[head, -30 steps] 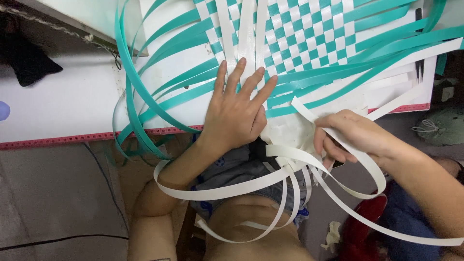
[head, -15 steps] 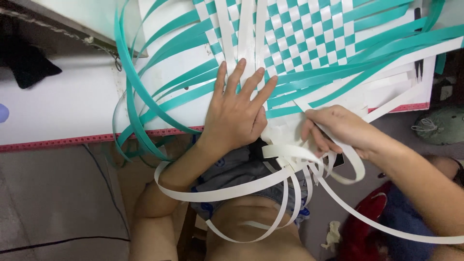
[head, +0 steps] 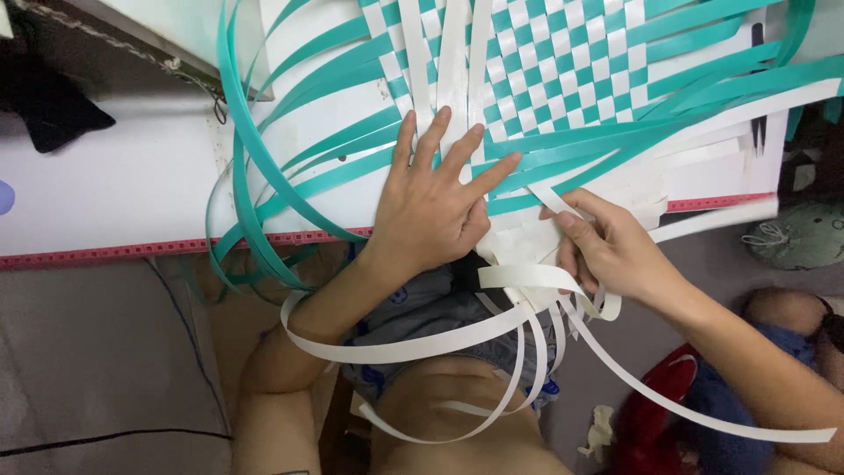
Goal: The person is weaving teal and white plastic strips together to form a patterned sheet for a bag.
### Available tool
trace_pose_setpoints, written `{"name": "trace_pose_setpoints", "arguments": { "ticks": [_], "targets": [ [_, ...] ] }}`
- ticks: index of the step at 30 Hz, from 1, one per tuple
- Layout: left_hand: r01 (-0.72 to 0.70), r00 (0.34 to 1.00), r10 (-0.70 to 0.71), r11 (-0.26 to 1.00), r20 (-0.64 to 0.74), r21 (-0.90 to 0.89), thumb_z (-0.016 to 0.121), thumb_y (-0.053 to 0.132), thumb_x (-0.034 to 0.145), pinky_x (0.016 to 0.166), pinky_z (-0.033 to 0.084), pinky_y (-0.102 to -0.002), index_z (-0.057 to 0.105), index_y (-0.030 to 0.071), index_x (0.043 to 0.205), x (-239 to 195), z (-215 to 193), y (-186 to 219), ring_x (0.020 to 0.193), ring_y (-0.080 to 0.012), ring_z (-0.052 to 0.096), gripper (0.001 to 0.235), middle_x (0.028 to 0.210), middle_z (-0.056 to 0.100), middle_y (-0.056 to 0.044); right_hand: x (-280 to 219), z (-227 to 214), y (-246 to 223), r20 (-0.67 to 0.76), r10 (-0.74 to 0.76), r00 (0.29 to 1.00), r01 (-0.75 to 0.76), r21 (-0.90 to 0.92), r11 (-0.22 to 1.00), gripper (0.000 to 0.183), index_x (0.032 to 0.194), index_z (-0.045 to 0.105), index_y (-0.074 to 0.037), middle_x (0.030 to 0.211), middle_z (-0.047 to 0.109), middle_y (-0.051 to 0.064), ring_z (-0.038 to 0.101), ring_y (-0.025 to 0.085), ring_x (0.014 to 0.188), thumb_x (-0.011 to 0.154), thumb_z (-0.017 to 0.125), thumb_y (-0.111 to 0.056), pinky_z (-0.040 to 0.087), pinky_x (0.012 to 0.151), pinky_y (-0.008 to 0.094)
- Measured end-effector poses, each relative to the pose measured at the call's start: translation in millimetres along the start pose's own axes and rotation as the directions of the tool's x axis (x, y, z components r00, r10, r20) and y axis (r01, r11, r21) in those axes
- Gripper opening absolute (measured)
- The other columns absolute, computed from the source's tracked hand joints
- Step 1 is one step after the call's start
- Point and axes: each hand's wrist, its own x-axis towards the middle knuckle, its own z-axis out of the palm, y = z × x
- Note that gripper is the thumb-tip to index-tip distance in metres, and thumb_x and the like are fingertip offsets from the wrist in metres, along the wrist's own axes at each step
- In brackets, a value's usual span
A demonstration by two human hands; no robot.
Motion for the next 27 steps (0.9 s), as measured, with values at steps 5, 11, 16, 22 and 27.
{"name": "trace_pose_setpoints", "arguments": {
  "ticks": [5, 11, 16, 22, 27],
  "targets": [
    [0.008, 1.0, -0.008, 1.0, -0.007, -0.014, 0.056, 0.024, 0.087, 0.109, 0.026, -0.064, 0.06, 0.023, 0.13, -0.2, 0.9, 0.6, 0.127, -0.0426, 0.042, 0.043, 0.13, 0.055, -0.014, -0.6, 3.2, 0.5, -0.034, -0.035, 0.999, 0.036, 0.035, 0.999, 0.025, 0.111, 0.055, -0.007, 0.044, 0.052, 0.013, 0.04, 0.019, 0.024, 0.1, 0.037, -0.019, 0.035, 0.026, 0.027],
    [0.013, 1.0, -0.013, 1.0, -0.006, -0.02, 0.054, 0.024, 0.088, 0.109, 0.027, -0.064, 0.061, 0.022, 0.13, -0.2, 1.2, 0.6, 0.127, -0.0426, 0.042, 0.042, 0.13, 0.055, -0.014, -4.2, 5.4, 1.9, -0.061, -0.078, 0.995, 0.079, 0.01, 0.997, 0.025, 0.113, 0.054, -0.008, 0.043, 0.048, 0.011, 0.041, 0.018, 0.026, 0.1, 0.036, -0.019, 0.037, 0.028, 0.027],
    [0.012, 1.0, -0.012, 1.0, -0.011, -0.014, 0.052, 0.024, 0.089, 0.108, 0.026, -0.064, 0.061, 0.022, 0.129, -0.6, 1.6, 0.8, 0.127, -0.0423, 0.041, 0.041, 0.13, 0.056, -0.014, -3.6, 8.3, -4.3, -0.082, -0.035, 0.996, 0.035, -0.002, 0.999, 0.021, 0.109, 0.052, -0.007, 0.043, 0.05, 0.012, 0.041, 0.02, 0.025, 0.101, 0.036, -0.018, 0.034, 0.028, 0.029],
    [0.011, 1.0, -0.011, 1.0, -0.01, -0.017, 0.051, 0.024, 0.089, 0.109, 0.026, -0.064, 0.06, 0.022, 0.13, -0.3, 1.8, 0.8, 0.127, -0.0427, 0.042, 0.042, 0.13, 0.055, -0.014, 6.5, 10.8, -22.7, -0.053, 0.141, 0.989, -0.135, 0.109, 0.985, 0.044, 0.07, 0.055, 0.003, 0.045, 0.059, 0.02, 0.042, 0.022, 0.026, 0.102, 0.043, -0.026, 0.033, 0.028, 0.03],
    [0.018, 0.999, -0.02, 0.999, 0.041, 0.034, 0.048, 0.029, 0.092, 0.112, 0.021, -0.061, 0.048, 0.028, 0.14, -1.1, 2.6, 0.8, 0.132, -0.0411, 0.04, 0.048, 0.134, 0.056, -0.012, 21.1, 12.4, -31.1, 0.083, 0.142, 0.986, -0.156, 0.194, 0.968, 0.059, 0.061, 0.059, 0.005, 0.049, 0.066, 0.029, 0.041, 0.018, 0.029, 0.1, 0.042, -0.035, 0.031, 0.032, 0.026]
  ]
}}
